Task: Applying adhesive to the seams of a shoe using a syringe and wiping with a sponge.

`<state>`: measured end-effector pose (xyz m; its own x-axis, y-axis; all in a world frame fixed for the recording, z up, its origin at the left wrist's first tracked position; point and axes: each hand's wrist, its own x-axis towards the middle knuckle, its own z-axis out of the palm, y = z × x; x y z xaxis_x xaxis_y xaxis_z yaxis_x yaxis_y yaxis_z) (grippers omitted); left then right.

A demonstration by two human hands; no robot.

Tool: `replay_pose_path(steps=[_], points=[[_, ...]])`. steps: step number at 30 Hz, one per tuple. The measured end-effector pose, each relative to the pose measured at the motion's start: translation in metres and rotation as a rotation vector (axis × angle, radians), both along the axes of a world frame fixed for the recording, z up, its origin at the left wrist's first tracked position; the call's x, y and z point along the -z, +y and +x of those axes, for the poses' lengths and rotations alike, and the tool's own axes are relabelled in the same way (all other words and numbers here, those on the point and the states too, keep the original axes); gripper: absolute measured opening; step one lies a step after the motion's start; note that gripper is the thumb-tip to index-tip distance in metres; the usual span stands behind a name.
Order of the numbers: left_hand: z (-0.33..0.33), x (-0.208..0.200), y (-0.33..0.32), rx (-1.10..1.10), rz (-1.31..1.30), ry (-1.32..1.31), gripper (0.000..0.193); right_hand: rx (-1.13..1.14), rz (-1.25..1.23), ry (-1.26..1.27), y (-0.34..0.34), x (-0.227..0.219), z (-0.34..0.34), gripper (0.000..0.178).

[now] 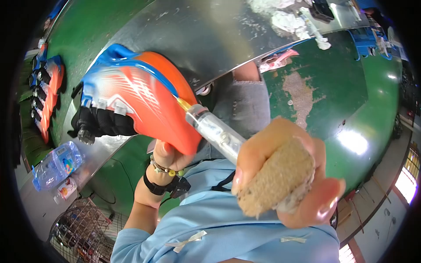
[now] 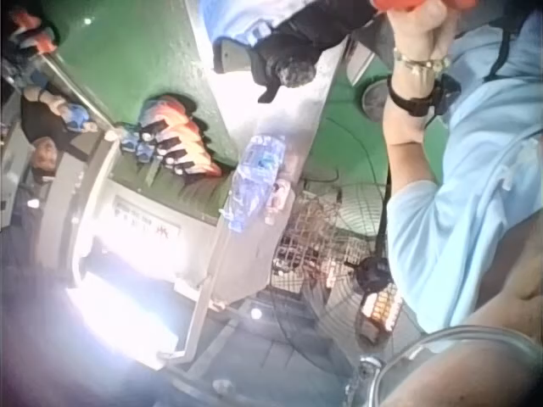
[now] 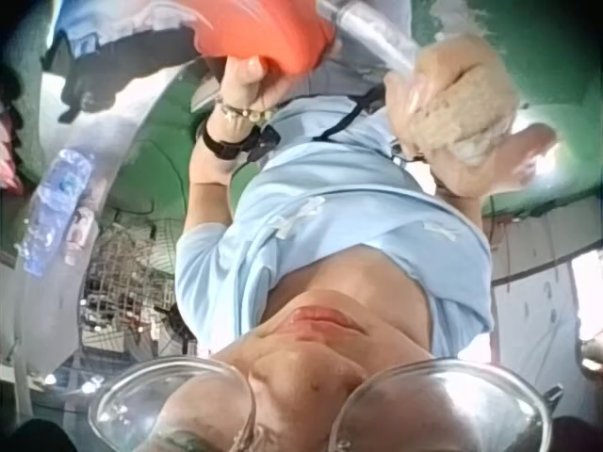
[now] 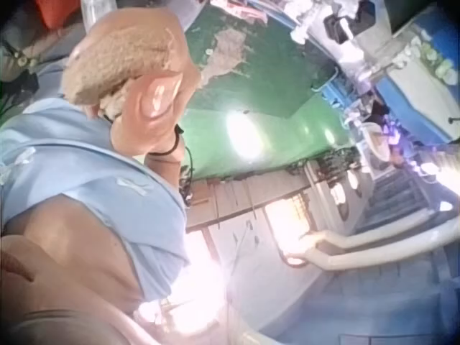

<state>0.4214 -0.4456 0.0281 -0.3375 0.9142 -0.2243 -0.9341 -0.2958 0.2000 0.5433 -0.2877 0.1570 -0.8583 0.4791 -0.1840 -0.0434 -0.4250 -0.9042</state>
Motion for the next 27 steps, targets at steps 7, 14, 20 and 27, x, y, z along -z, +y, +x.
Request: replay_pose_path(steps=[7,14,20,27], points=[[-0.012,-0.012,0.052,-0.009,-0.028,0.116,0.090,0.043,0.154,0.167,0.006,-0.003,-0.006,0.061],[-0.018,-0.008,0.073,-0.032,0.005,0.162,0.083,0.017,0.251,0.155,0.017,-0.005,-0.006,0.058],[-0.020,-0.004,0.083,-0.076,0.019,0.214,0.082,0.301,0.196,0.276,-0.001,0.011,-0.007,0.069],[-0.025,-0.001,0.092,-0.078,0.070,0.236,0.080,0.266,0.312,0.300,-0.003,0.018,-0.006,0.065]])
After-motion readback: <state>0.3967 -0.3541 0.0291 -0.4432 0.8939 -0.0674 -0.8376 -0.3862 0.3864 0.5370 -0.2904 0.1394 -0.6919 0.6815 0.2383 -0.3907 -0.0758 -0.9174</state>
